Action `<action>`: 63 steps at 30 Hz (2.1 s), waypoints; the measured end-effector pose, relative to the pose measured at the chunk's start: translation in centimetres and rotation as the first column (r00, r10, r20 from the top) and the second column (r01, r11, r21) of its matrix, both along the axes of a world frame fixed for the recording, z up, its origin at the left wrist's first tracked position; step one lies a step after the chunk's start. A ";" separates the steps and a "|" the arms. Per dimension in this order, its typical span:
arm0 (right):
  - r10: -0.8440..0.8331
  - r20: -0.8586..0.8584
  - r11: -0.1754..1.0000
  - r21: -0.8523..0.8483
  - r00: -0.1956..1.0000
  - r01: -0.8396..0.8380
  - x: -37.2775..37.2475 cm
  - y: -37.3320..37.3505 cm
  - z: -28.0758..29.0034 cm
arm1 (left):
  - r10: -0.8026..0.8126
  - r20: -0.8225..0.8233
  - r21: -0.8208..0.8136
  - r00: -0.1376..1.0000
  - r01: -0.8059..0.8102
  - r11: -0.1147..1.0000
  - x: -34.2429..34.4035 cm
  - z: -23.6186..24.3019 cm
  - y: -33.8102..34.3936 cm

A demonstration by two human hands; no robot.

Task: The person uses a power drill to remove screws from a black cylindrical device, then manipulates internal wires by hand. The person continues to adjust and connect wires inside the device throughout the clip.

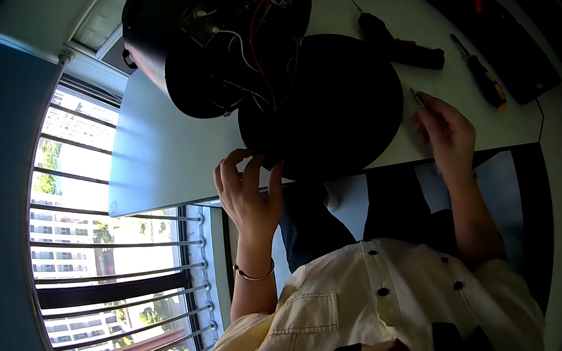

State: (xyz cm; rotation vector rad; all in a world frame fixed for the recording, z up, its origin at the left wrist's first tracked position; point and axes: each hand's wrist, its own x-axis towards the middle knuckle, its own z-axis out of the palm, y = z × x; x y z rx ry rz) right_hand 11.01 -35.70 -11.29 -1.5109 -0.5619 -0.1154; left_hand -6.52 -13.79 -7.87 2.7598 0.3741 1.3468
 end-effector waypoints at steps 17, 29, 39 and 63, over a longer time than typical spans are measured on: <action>0.114 0.036 0.992 -0.059 0.993 -0.112 -2.4 1.3 0.6 | -0.059 0.024 -0.178 0.998 0.062 0.982 -2.0 -2.1 2.8; 0.133 -0.006 0.987 -0.091 0.991 -0.133 -3.5 1.6 1.2 | -0.097 0.058 -0.322 0.994 0.111 0.940 -2.8 -2.2 4.1; 0.138 -0.005 0.986 -0.089 0.990 -0.138 -4.0 1.6 1.4 | -0.122 0.075 -0.354 0.990 0.141 0.925 -3.0 -2.3 4.4; 0.406 0.462 0.871 -0.457 0.789 -0.180 -1.6 2.5 5.4 | -0.180 -0.178 -0.156 0.967 0.153 0.976 -1.1 4.0 3.8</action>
